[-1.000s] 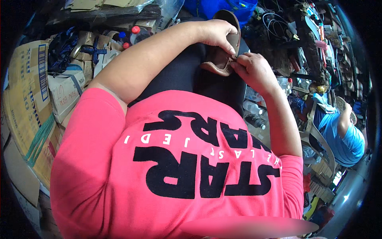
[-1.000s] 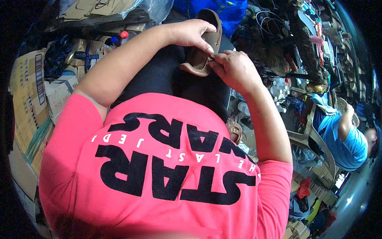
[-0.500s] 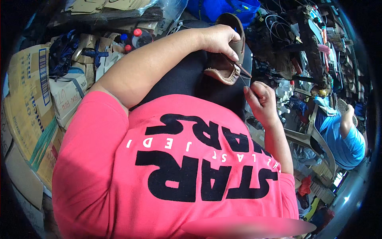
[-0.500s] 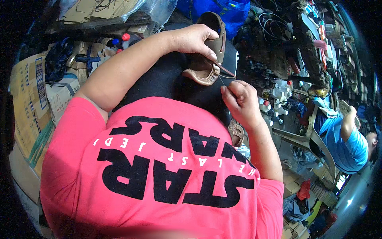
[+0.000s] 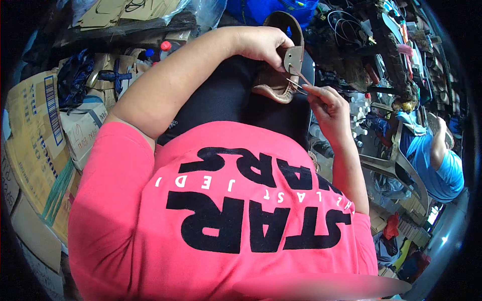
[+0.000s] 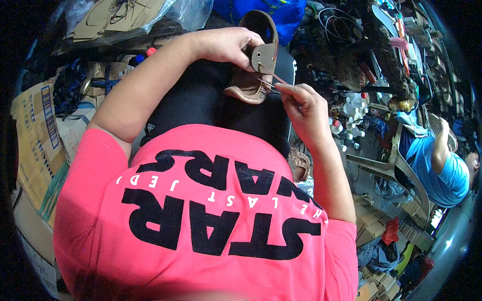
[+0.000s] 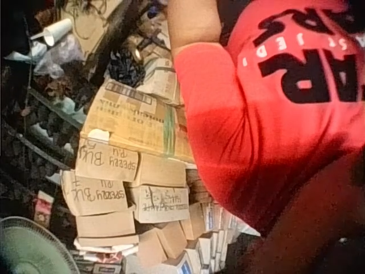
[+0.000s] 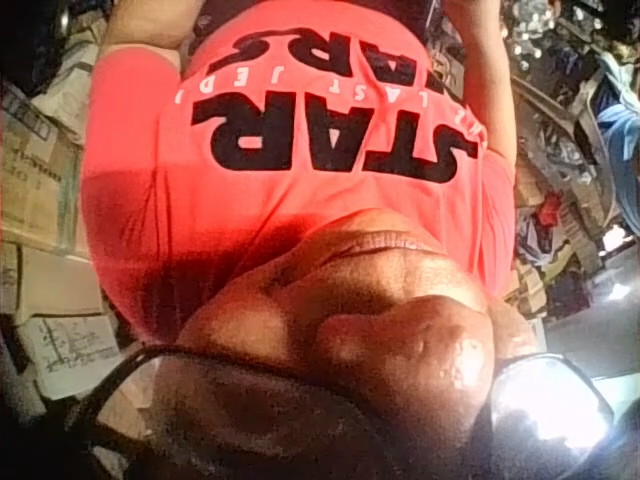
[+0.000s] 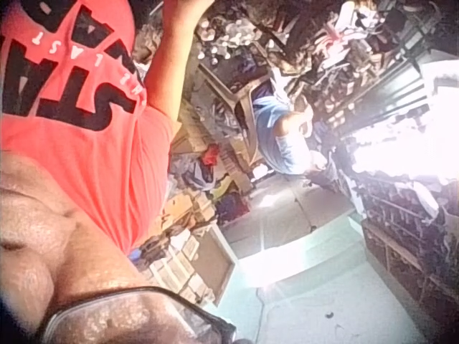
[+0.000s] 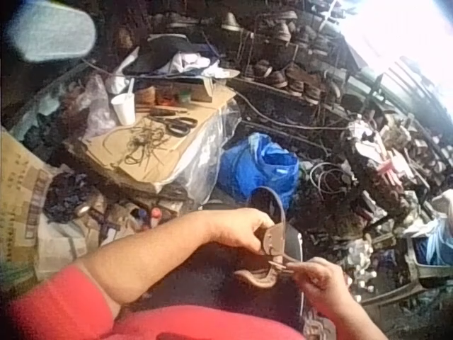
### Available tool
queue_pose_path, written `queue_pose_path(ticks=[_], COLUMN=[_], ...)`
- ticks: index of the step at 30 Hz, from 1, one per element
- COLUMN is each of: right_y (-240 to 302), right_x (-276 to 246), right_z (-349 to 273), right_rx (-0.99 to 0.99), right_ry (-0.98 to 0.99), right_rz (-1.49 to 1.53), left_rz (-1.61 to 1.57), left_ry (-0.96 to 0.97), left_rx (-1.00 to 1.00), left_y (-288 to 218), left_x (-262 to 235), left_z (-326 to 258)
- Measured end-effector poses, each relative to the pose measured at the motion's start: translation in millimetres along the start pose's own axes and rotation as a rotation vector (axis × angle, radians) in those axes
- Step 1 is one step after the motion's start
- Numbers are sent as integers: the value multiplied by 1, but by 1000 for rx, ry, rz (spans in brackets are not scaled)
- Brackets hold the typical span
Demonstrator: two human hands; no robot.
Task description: The recorder is lacing a brown leather shoe with a long lace.
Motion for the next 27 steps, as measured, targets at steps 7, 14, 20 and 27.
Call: queue_pose_path(ticks=[7, 14, 20, 27], right_y=[2, 4, 3, 2], right_x=[-7, -10, -10, -11], right_z=[7, 9, 10, 11], right_rx=[-37, -27, 8, 15], right_ry=[-88, -58, -20, 6], right_rz=[-224, -188, -174, -162], left_rz=[10, 27, 36, 43], left_ry=[-104, -50, -31, -17], left_rx=[-77, -102, -101, -99], left_y=[-4, -3, -2, -9], left_x=[-2, 2, 3, 3], left_z=[3, 13, 15, 17])
Point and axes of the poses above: each hand's wrist, its own z-axis towards the middle knuckle, its own x-axis out of the palm, y = z × x, the point moved 9 cm from there along z, towards the middle knuckle, and after that the axes turned 3 degrees about -z, right-handed, at the moved point
